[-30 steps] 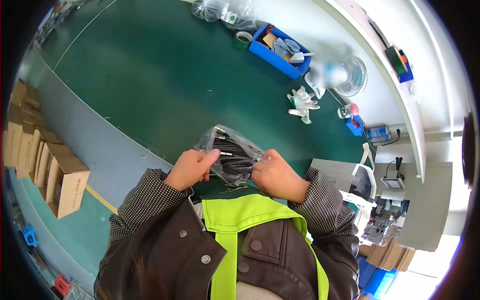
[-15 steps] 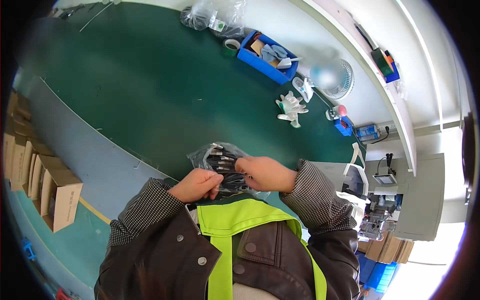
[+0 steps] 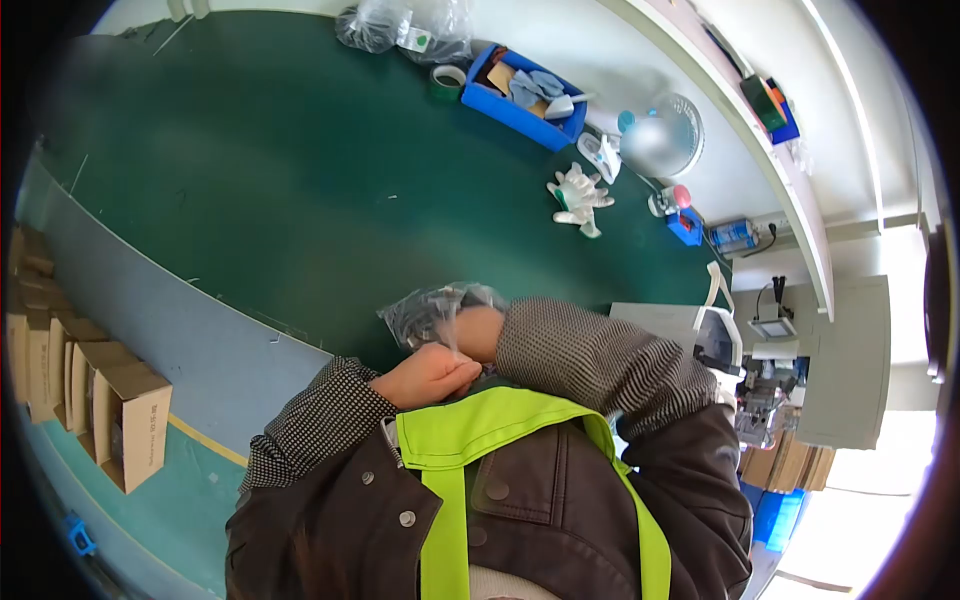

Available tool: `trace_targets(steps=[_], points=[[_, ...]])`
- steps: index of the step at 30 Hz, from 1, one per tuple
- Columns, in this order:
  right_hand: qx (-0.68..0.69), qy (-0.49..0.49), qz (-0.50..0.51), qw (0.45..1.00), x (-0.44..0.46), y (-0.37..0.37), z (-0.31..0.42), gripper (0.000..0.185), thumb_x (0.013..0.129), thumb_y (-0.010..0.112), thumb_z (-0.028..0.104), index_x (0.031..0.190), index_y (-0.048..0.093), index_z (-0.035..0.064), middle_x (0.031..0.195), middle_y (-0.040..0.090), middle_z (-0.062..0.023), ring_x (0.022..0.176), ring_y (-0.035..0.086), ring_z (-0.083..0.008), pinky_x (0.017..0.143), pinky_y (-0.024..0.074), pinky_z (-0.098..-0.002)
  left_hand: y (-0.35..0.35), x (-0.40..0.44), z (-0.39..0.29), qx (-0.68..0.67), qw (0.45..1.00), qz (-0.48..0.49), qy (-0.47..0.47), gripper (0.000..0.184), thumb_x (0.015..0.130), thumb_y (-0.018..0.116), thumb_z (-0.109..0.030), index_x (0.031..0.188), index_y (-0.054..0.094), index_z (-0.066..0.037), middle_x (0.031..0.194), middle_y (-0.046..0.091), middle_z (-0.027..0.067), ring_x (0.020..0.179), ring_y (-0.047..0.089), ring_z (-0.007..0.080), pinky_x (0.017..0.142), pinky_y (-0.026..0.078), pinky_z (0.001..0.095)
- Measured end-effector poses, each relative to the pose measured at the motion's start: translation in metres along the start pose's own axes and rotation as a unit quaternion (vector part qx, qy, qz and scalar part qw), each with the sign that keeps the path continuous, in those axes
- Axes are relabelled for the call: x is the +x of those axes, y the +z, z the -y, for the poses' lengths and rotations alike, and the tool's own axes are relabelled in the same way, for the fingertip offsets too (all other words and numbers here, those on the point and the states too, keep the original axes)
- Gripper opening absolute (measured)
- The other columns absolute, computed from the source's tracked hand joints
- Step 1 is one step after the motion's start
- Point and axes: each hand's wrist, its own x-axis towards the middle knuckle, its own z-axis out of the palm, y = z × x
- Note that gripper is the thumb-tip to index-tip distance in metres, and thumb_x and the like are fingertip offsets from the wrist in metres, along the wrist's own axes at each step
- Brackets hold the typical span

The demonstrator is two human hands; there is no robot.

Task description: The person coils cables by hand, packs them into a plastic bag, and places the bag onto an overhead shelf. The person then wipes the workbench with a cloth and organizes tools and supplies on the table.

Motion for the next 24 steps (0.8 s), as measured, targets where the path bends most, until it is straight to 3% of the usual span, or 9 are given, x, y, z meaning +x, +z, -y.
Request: trace_targets(steps=[2, 8, 12, 15, 17, 18, 22, 24], points=[[-0.053, 0.104, 0.147, 0.982, 0.009, 0.012, -0.026, 0.022, 0.074, 0.05, 0.019, 0.082, 0.061, 0.0002, 0.085, 0.062, -0.0152, 0.067, 0.059, -0.0277, 0.06, 0.0478, -0.0344, -0.001, 0.004, 0.005, 0.036, 0.998, 0.031, 0.046, 0.036, 0.089, 0.039, -0.019, 0.057, 0.045, -0.004, 0.053, 0.046, 0.0023, 0.048, 0.035, 0.0123, 0.049, 0.032, 0.0237], [-0.106, 0.171, 0.13, 0.971, 0.0, 0.009, -0.016, 0.025, 0.073, 0.055, 0.02, 0.091, 0.058, 0.0022, 0.088, 0.061, -0.0141, 0.069, 0.058, -0.0271, 0.061, 0.0476, -0.0321, -0.011, 0.006, 0.001, 0.104, 0.992, 0.048, 0.047, 0.035, 0.088, 0.038, -0.016, 0.056, 0.045, -0.003, 0.052, 0.047, 0.003, 0.048, 0.036, 0.0131, 0.049, 0.033, 0.0241], [-0.159, 0.204, 0.127, 0.958, -0.001, -0.004, -0.004, 0.031, 0.071, 0.058, 0.02, 0.097, 0.055, 0.0038, 0.091, 0.059, -0.0132, 0.071, 0.058, -0.0266, 0.062, 0.0475, -0.0304, -0.018, -0.007, -0.006, 0.009, 1.0, -0.001, 0.003, 0.037, 0.088, 0.04, -0.017, 0.056, 0.049, -0.001, 0.053, 0.052, 0.0045, 0.047, 0.039, 0.014, 0.051, 0.036, 0.0242], [-0.15, 0.15, 0.044, 0.976, -0.05, -0.036, 0.015, 0.033, 0.072, 0.06, 0.026, 0.098, 0.054, 0.0063, 0.087, 0.058, -0.0111, 0.068, 0.057, -0.0266, 0.06, 0.0469, -0.0309, -0.017, -0.015, -0.004, -0.047, 0.998, -0.033, -0.017, 0.035, 0.087, 0.039, -0.015, 0.054, 0.046, -0.002, 0.052, 0.05, 0.0051, 0.046, 0.038, 0.0133, 0.049, 0.034, 0.0233], [-0.15, 0.114, -0.271, 0.944, -0.074, -0.048, 0.015, 0.027, 0.074, 0.061, 0.029, 0.089, 0.054, 0.0075, 0.078, 0.055, -0.0096, 0.063, 0.055, -0.0273, 0.057, 0.0455, -0.0327, -0.017, -0.016, -0.006, -0.094, 0.993, -0.065, -0.03, 0.035, 0.085, 0.039, -0.013, 0.052, 0.043, -0.004, 0.051, 0.049, 0.0058, 0.045, 0.037, 0.0126, 0.047, 0.032, 0.0224], [-0.151, 0.119, -0.277, 0.941, -0.084, -0.045, 0.011, 0.027, 0.074, 0.061, 0.029, 0.089, 0.054, 0.0075, 0.078, 0.055, -0.0096, 0.063, 0.055, -0.0273, 0.057, 0.0455, -0.0327, -0.017, -0.015, -0.007, -0.09, 0.994, -0.058, -0.03, 0.035, 0.085, 0.039, -0.013, 0.052, 0.043, -0.004, 0.051, 0.049, 0.0058, 0.045, 0.037, 0.0126, 0.047, 0.032, 0.0224], [-0.141, 0.358, -0.067, 0.921, -0.117, -0.009, -0.024, 0.02, 0.078, 0.058, 0.025, 0.078, 0.054, 0.005, 0.075, 0.053, -0.0092, 0.06, 0.052, -0.026, 0.053, 0.0422, -0.0334, -0.013, -0.01, -0.016, -0.081, 0.989, -0.097, -0.082, 0.035, 0.085, 0.038, -0.012, 0.051, 0.044, -0.004, 0.05, 0.05, 0.0076, 0.044, 0.038, 0.0126, 0.047, 0.032, 0.0208], [-0.097, 0.359, -0.092, 0.924, -0.129, -0.016, -0.023, 0.021, 0.079, 0.057, 0.024, 0.076, 0.055, 0.004, 0.076, 0.054, -0.0091, 0.061, 0.052, -0.0264, 0.054, 0.0427, -0.0335, -0.011, -0.012, -0.019, -0.078, 0.99, -0.097, -0.073, 0.035, 0.084, 0.038, -0.011, 0.051, 0.044, -0.004, 0.05, 0.05, 0.0076, 0.044, 0.038, 0.0126, 0.047, 0.032, 0.0207]])
